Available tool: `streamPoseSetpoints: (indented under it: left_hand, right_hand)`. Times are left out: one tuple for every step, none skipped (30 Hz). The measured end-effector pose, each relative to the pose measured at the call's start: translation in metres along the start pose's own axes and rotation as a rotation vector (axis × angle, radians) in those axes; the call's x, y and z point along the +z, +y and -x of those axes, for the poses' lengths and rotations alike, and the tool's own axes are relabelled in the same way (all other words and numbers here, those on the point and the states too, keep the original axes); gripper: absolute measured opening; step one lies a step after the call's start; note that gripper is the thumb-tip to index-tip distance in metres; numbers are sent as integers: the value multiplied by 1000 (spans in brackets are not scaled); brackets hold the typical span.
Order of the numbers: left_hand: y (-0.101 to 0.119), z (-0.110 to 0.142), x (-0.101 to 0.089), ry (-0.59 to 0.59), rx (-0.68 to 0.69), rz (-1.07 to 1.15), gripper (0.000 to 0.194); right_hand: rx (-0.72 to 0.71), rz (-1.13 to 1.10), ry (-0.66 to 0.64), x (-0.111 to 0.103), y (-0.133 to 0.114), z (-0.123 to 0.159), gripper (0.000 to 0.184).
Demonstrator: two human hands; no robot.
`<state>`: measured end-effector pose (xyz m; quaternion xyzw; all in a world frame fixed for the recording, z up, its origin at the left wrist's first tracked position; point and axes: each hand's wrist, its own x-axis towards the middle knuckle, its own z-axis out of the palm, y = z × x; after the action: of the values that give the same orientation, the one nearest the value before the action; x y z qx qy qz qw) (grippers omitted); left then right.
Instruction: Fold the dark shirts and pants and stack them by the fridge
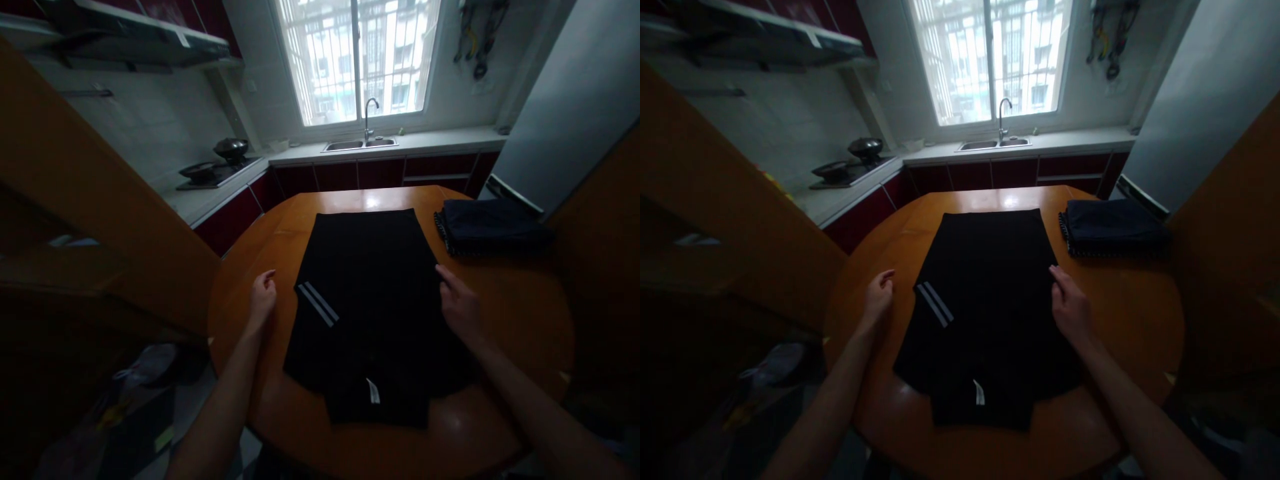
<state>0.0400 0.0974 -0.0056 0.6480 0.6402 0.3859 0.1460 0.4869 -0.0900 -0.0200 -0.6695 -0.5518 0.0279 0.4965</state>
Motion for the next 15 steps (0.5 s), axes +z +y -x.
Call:
streamPoseSetpoints:
  left_hand:
    - [1,2,1,-4,-1,28,38]
    - [4,4,2,-12,-2,59,37]
    - [7,6,4,-27,-2,89,36]
    - [10,8,6,-44,-4,114,35]
    - [14,9,7,-60,-7,131,33]
    - [16,10,8,-77,-6,139,32]
    - [18,11,9,-92,-5,144,31]
    - [20,11,9,-104,-5,148,31]
    - [20,12,9,-112,-6,152,31]
    - [20,11,9,-120,-8,155,31]
    - [20,11,9,-128,-9,157,31]
    - [20,11,8,-136,-10,155,31]
    - [20,11,7,-140,-11,153,31]
    - [21,11,7,-142,-10,150,30]
    - [22,12,6,-143,-10,149,30]
  right_hand:
    - [67,-29,87,-5,6,-4,46]
    - [125,-55,166,-11,12,-8,45]
    - [177,-86,237,-15,19,-12,44]
    - [224,-124,303,-20,27,-16,43]
    - [270,-169,365,-24,34,-19,43]
    - [319,-219,421,-26,41,-22,42]
    - [372,-272,471,-28,48,-24,41]
    - [422,-322,512,-30,53,-26,41]
    - [460,-366,542,-30,57,-27,40]
    - [485,-401,560,-30,59,-28,39]
    - [496,-426,566,-29,61,-29,38]
    - [494,-440,565,-28,61,-29,36]
    - [486,-442,560,-27,60,-29,35]
    - [473,-437,551,-26,59,-29,34]
    - [461,-428,543,-26,57,-28,34]
